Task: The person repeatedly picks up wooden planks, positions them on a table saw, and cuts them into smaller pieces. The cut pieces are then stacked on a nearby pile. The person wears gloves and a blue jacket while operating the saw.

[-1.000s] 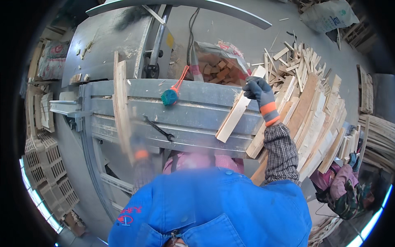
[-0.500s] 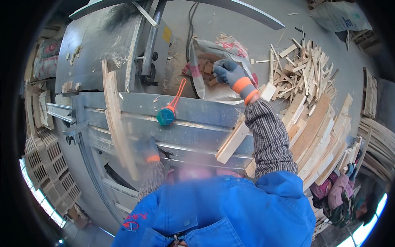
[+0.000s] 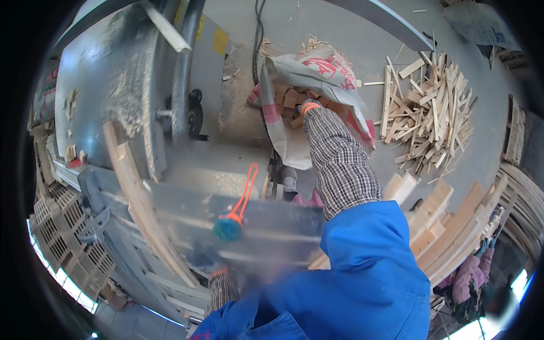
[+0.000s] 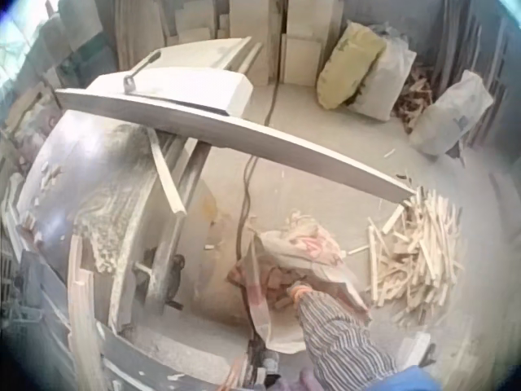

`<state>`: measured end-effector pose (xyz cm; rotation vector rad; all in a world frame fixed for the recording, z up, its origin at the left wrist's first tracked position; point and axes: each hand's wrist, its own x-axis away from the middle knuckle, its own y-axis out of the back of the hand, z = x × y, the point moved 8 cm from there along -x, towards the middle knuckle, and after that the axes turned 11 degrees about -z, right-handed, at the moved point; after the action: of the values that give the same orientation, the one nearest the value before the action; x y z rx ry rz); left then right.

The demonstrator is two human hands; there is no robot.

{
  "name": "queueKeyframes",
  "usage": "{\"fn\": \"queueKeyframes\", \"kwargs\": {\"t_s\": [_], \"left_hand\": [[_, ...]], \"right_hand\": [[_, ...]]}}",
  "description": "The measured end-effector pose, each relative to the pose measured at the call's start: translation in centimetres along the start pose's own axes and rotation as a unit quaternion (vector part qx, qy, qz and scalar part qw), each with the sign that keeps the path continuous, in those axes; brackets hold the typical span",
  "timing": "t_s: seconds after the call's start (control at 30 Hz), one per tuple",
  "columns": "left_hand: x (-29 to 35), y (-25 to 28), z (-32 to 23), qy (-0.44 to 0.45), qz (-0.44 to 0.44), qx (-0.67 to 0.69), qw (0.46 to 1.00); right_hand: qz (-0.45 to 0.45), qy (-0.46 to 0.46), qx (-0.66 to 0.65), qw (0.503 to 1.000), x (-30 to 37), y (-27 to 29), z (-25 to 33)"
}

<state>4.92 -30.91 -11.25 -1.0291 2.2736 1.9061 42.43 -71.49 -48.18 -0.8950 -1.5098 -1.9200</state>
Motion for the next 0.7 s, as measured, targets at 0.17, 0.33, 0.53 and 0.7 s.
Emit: {"fn": "queueKeyframes", "kwargs": {"t_s": [0.17, 0.33, 0.53, 0.7], "left_hand": [[0.2, 1.3, -0.4, 0.010, -0.007, 0.001, 1.000], [-0.5, -0.5, -1.3, 0.008, -0.009, -0.033, 0.999], [-1.6, -2.4, -1.5, -0.006, 0.006, -0.049, 0.999], [-1.9, -2.6, -1.5, -0.009, 0.009, -0.053, 0.999]], "right_hand": [[-0.063, -0.081, -0.213, 0.972, -4.9, -4.3, 0.4], [-0.163, -0.054, -0.167, 0.971, -10.7, -7.8, 0.4], [-0.101, -0.144, -0.187, 0.967, -12.7, -10.9, 0.4], [-0.158, -0.082, -0.220, 0.959, -11.2, -11.4, 0.2]]}}
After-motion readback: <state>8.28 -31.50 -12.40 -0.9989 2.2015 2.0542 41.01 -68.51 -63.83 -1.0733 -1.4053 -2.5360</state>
